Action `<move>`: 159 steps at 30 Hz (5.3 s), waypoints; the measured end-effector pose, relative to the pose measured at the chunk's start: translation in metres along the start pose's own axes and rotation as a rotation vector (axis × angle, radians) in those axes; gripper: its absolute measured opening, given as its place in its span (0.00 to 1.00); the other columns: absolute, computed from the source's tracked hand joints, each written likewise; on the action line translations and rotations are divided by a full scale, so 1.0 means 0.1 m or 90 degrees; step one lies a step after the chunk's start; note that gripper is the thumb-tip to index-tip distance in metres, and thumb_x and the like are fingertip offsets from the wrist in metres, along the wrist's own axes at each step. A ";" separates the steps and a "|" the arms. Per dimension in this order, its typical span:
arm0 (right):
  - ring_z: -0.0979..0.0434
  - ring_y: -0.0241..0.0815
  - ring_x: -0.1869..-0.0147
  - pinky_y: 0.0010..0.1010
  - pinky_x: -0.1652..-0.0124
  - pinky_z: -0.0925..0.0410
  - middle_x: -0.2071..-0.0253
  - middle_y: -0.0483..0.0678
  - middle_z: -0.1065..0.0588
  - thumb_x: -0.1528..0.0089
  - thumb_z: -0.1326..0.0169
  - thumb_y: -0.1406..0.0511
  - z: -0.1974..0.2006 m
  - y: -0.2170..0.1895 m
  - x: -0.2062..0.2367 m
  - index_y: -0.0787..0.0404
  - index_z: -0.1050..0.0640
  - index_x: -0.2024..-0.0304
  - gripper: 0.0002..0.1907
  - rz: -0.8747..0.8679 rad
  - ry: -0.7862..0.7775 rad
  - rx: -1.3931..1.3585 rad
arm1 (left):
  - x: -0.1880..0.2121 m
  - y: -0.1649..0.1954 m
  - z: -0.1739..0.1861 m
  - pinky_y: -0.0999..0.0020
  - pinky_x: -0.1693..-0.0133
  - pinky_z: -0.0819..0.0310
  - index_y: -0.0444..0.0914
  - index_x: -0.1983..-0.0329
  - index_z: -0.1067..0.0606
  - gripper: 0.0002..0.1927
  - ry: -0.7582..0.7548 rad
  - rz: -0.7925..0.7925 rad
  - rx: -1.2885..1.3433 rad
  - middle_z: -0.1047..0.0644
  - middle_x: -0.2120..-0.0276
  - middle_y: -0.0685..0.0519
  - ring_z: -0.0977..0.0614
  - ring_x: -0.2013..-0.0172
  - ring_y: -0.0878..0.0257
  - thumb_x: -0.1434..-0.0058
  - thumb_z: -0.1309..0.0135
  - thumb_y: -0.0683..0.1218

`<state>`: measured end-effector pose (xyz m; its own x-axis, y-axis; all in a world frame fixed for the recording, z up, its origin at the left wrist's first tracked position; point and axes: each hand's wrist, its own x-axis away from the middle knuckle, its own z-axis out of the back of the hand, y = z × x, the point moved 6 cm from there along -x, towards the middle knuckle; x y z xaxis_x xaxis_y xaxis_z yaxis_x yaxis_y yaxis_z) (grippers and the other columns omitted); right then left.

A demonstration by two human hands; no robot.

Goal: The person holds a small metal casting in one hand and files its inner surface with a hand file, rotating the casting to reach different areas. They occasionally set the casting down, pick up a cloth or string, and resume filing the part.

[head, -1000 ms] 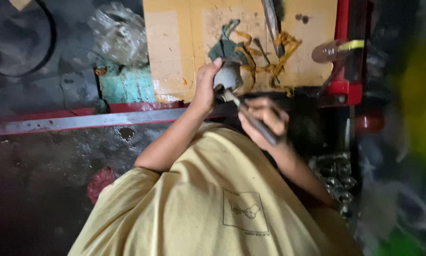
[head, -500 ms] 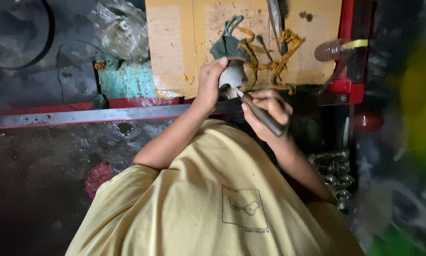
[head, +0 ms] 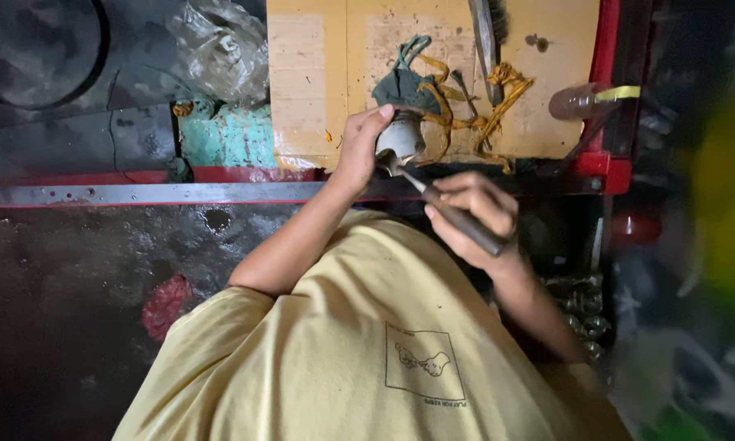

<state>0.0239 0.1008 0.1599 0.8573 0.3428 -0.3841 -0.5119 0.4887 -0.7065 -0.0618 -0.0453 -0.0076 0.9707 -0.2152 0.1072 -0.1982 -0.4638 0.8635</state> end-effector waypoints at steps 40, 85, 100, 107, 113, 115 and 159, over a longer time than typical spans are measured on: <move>0.16 0.48 0.54 0.37 0.54 0.23 0.60 0.58 0.21 0.40 0.34 0.76 0.04 0.45 0.33 0.65 0.31 0.62 0.16 -0.070 0.085 -0.157 | 0.02 0.19 -0.28 0.68 0.61 0.23 0.27 0.49 0.20 0.35 -0.089 -0.024 0.009 0.17 0.63 0.44 0.17 0.66 0.61 0.34 0.60 0.63; 0.17 0.54 0.58 0.38 0.59 0.23 0.61 0.58 0.22 0.44 0.33 0.75 0.04 0.01 0.16 0.66 0.29 0.67 0.15 0.017 0.034 0.081 | 0.03 -0.18 -0.25 0.72 0.66 0.30 0.29 0.53 0.18 0.23 -0.050 0.012 -0.010 0.21 0.70 0.55 0.24 0.70 0.69 0.29 0.53 0.53; 0.17 0.52 0.60 0.39 0.59 0.25 0.64 0.55 0.22 0.45 0.33 0.75 0.12 0.07 0.01 0.65 0.28 0.66 0.15 -0.042 0.027 0.056 | -0.02 -0.16 -0.25 0.70 0.68 0.35 0.30 0.65 0.23 0.18 -0.082 -0.026 -0.088 0.28 0.74 0.59 0.30 0.71 0.71 0.28 0.51 0.49; 0.17 0.50 0.61 0.37 0.59 0.26 0.66 0.54 0.23 0.43 0.34 0.76 0.11 0.08 -0.03 0.66 0.29 0.68 0.14 -0.039 0.021 0.050 | -0.05 -0.28 -0.23 0.71 0.67 0.33 0.32 0.68 0.23 0.19 -0.061 0.008 -0.056 0.26 0.74 0.61 0.29 0.71 0.72 0.29 0.51 0.52; 0.18 0.51 0.61 0.37 0.60 0.26 0.66 0.55 0.23 0.44 0.34 0.76 0.11 0.09 -0.01 0.67 0.29 0.68 0.14 -0.038 -0.005 0.063 | -0.01 -0.30 -0.31 0.71 0.66 0.31 0.31 0.67 0.21 0.21 -0.071 0.049 -0.056 0.23 0.73 0.59 0.26 0.70 0.72 0.29 0.50 0.53; 0.19 0.51 0.62 0.37 0.60 0.26 0.66 0.55 0.23 0.45 0.34 0.76 0.12 0.10 -0.01 0.67 0.29 0.68 0.14 -0.038 -0.014 0.050 | -0.02 -0.27 -0.30 0.70 0.67 0.31 0.31 0.68 0.21 0.22 -0.069 0.054 -0.076 0.23 0.74 0.59 0.26 0.71 0.72 0.29 0.51 0.54; 0.16 0.53 0.59 0.38 0.59 0.23 0.63 0.57 0.21 0.42 0.34 0.77 0.11 0.12 0.36 0.65 0.30 0.66 0.15 -0.029 0.117 0.080 | 0.03 0.02 -0.49 0.65 0.43 0.28 0.33 0.48 0.20 0.19 -0.192 -0.046 -0.157 0.18 0.53 0.47 0.20 0.49 0.62 0.28 0.55 0.51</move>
<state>0.0478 0.1276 0.1444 0.8695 0.1720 -0.4631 -0.4652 0.6006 -0.6503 -0.0526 -0.0046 0.0189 0.8899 -0.4498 -0.0755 -0.0570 -0.2738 0.9601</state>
